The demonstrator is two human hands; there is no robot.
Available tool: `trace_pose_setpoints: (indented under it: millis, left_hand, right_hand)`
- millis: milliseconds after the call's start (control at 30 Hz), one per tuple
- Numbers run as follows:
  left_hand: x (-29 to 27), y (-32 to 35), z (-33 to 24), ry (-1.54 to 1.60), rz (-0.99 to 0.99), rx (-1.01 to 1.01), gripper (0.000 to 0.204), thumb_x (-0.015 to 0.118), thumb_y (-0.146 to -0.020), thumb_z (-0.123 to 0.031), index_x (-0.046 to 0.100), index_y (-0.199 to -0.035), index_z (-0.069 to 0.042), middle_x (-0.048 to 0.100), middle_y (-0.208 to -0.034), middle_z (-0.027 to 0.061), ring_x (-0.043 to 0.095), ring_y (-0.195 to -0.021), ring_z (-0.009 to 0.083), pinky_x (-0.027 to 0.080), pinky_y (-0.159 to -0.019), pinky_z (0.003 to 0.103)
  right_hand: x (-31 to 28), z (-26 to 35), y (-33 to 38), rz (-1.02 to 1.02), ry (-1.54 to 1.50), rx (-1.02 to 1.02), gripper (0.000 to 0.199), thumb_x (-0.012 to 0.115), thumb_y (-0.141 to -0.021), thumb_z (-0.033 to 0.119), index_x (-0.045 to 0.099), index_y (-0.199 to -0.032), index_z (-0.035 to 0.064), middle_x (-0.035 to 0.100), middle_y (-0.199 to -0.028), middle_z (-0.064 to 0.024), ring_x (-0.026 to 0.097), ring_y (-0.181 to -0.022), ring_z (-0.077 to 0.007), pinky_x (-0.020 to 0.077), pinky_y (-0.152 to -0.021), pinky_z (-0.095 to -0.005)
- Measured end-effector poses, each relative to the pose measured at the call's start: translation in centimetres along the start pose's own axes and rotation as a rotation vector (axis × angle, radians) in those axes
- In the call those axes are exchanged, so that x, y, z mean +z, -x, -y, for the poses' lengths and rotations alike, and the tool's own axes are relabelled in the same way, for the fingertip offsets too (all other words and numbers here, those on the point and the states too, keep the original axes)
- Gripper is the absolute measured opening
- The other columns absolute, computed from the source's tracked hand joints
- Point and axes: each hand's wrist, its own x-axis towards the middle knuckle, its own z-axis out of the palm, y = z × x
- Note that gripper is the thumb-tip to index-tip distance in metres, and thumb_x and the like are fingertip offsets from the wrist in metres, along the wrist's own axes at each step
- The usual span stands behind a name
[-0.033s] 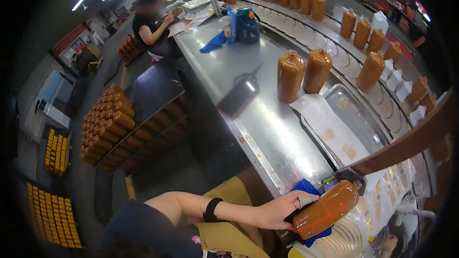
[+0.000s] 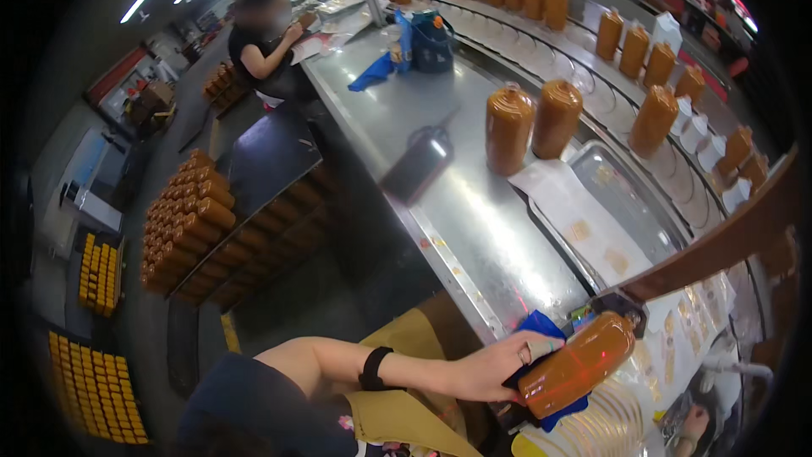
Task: The recorder is manually applying adhesive labels to plastic bottles filled with a brown liquid in an industrial processing facility.
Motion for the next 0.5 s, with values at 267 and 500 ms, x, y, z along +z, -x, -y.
trace_pose_setpoints:
  millis: [267, 500]
  left_hand:
    - [0.0, -0.1, 0.0, -0.043, -0.024, 0.015, 0.096, 0.088, -0.074, -0.011, 0.038, -0.156, -0.003, 0.047, -0.153, 0.0172, 0.044, -0.140, 0.0366, 0.036, -0.120, 0.042]
    - [-0.1, -0.7, 1.1, -0.121, -0.100, 0.068, 0.082, 0.086, -0.076, -0.011, 0.049, -0.148, -0.003, 0.056, -0.143, 0.0206, 0.052, -0.134, 0.0377, 0.041, -0.114, 0.043]
  right_hand:
    - [-1.9, 21.1, 17.3, 0.071, -0.509, -0.017, 0.016, 0.062, -0.107, 0.026, 0.066, -0.106, 0.0112, 0.050, -0.081, 0.0077, 0.034, -0.063, 0.0026, 0.0256, -0.052, -0.0176]
    - [3.1, 33.7, 29.5, 0.228, -0.503, -0.021, 0.011, 0.066, -0.100, 0.007, 0.058, -0.093, 0.0028, 0.052, -0.084, 0.0034, 0.045, -0.077, -0.0051, 0.0389, -0.069, -0.0222]
